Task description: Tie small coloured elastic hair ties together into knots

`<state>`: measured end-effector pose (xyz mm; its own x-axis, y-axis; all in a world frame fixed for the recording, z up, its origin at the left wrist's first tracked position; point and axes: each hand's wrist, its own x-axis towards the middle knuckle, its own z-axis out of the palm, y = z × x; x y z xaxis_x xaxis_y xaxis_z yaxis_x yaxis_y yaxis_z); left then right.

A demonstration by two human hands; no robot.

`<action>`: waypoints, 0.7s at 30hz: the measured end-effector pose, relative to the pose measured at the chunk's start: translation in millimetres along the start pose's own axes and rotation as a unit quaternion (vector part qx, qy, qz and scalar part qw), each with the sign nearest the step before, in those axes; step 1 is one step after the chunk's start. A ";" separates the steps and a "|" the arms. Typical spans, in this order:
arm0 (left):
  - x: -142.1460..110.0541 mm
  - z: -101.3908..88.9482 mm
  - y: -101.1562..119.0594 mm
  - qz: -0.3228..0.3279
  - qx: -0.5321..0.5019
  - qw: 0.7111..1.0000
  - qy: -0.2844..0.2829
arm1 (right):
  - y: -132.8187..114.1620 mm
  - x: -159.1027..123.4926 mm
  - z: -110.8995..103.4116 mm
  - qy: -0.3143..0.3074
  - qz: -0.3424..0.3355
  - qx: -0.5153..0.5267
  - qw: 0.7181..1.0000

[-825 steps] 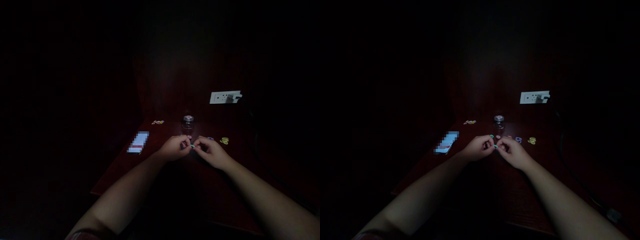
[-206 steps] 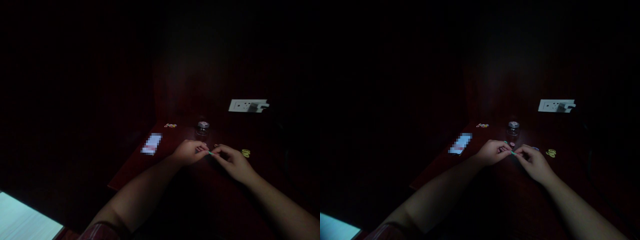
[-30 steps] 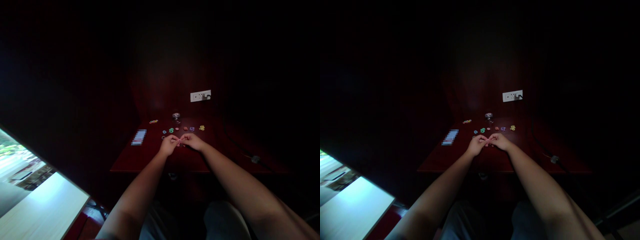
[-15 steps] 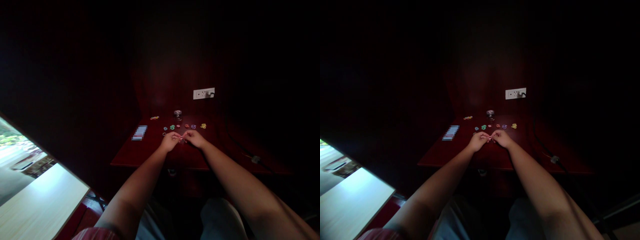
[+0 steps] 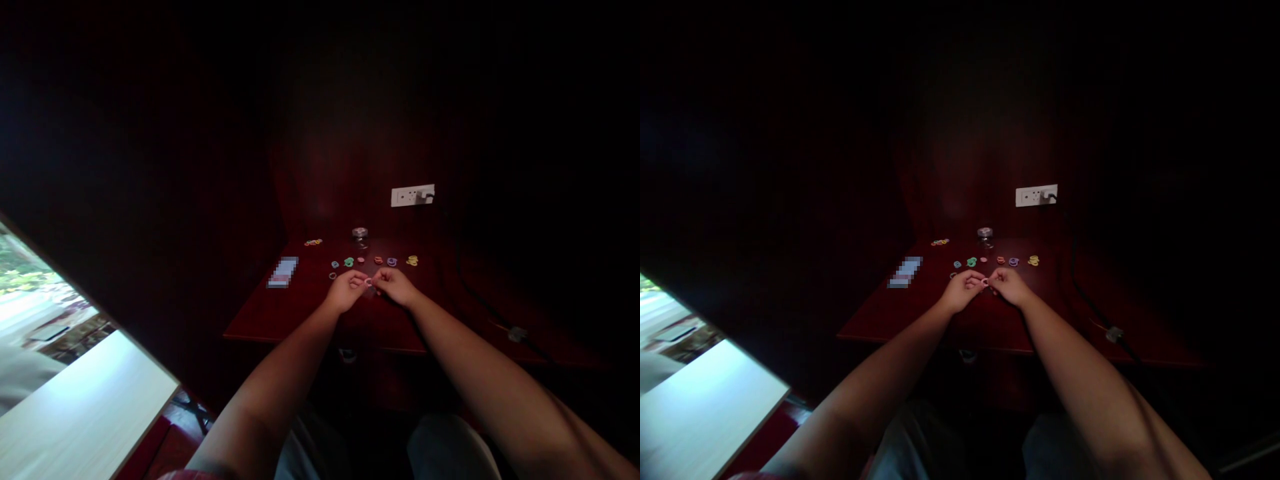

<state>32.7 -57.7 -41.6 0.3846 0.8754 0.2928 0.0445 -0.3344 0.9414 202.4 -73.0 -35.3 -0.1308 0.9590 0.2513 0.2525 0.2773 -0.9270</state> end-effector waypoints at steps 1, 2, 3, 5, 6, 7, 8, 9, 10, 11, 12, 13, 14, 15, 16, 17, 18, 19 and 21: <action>0.6 0.0 -0.2 -0.001 0.002 1.000 0.000 | 0.4 0.4 -0.2 -0.001 0.000 -0.001 1.000; 1.1 -0.1 -0.6 -0.002 0.003 1.000 0.001 | 1.0 0.9 -0.2 -0.003 -0.001 -0.001 1.000; 1.7 -0.1 -1.1 -0.004 0.005 1.000 0.001 | 1.6 1.3 0.0 -0.005 -0.001 0.000 1.000; 2.4 -0.2 -2.2 -0.008 0.009 1.000 0.002 | 2.6 1.9 1.1 -0.008 -0.003 0.007 1.000; 2.6 -0.3 -2.8 -0.010 0.011 1.000 0.003 | 2.9 2.0 1.9 -0.010 -0.005 0.012 1.000; 2.7 -0.4 -3.3 -0.011 0.013 1.000 0.005 | 3.0 1.8 2.7 -0.012 -0.008 0.018 1.000; 2.7 -0.5 -3.8 -0.012 0.015 1.000 0.007 | 2.8 1.4 3.4 -0.015 -0.010 0.025 1.000; 2.7 -0.7 -4.4 -0.012 0.017 1.000 0.009 | 2.3 0.8 4.1 -0.018 -0.013 0.033 0.999; 2.7 -0.9 -4.9 -0.013 0.018 1.000 0.010 | 1.5 0.0 4.5 -0.022 -0.015 0.040 0.999; 2.7 -1.1 -5.4 -0.014 0.019 1.000 0.010 | 0.6 -0.9 4.8 -0.026 -0.017 0.048 0.998; 2.8 -1.4 -5.9 -0.016 0.020 1.000 0.010 | -0.6 -1.9 4.9 -0.030 -0.019 0.055 0.998; 2.8 -1.6 -6.3 -0.018 0.021 1.000 0.009 | -1.8 -2.9 4.9 -0.034 -0.020 0.061 0.997; 2.9 -1.7 -6.6 -0.021 0.021 1.000 0.009 | -2.8 -3.8 4.9 -0.038 -0.021 0.066 0.997; 2.9 -1.8 -6.8 -0.023 0.022 0.999 0.008 | -3.7 -4.5 5.0 -0.043 -0.021 0.070 0.996; 2.8 -1.8 -6.8 -0.025 0.022 0.999 0.008 | -4.3 -5.0 5.0 -0.046 -0.022 0.072 0.996; 2.6 -1.7 -6.6 -0.028 0.022 0.999 0.009 | -4.6 -5.2 5.1 -0.050 -0.022 0.072 0.996; 2.4 -1.5 -6.0 -0.031 0.021 0.999 0.011 | -4.4 -5.1 5.2 -0.052 -0.022 0.071 0.996; 2.0 -1.2 -5.2 -0.034 0.020 0.999 0.012 | -3.9 -4.7 5.2 -0.053 -0.022 0.068 0.996; 1.1 -0.2 -2.6 -0.040 0.015 0.999 0.012 | -2.0 -3.1 5.0 -0.050 -0.019 0.062 0.997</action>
<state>32.8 -55.8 -43.8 0.3564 0.9078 0.2211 0.1016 -0.2729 0.9567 197.5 -76.9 -35.6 -0.2343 0.9357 0.2638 0.1261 0.2983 -0.9461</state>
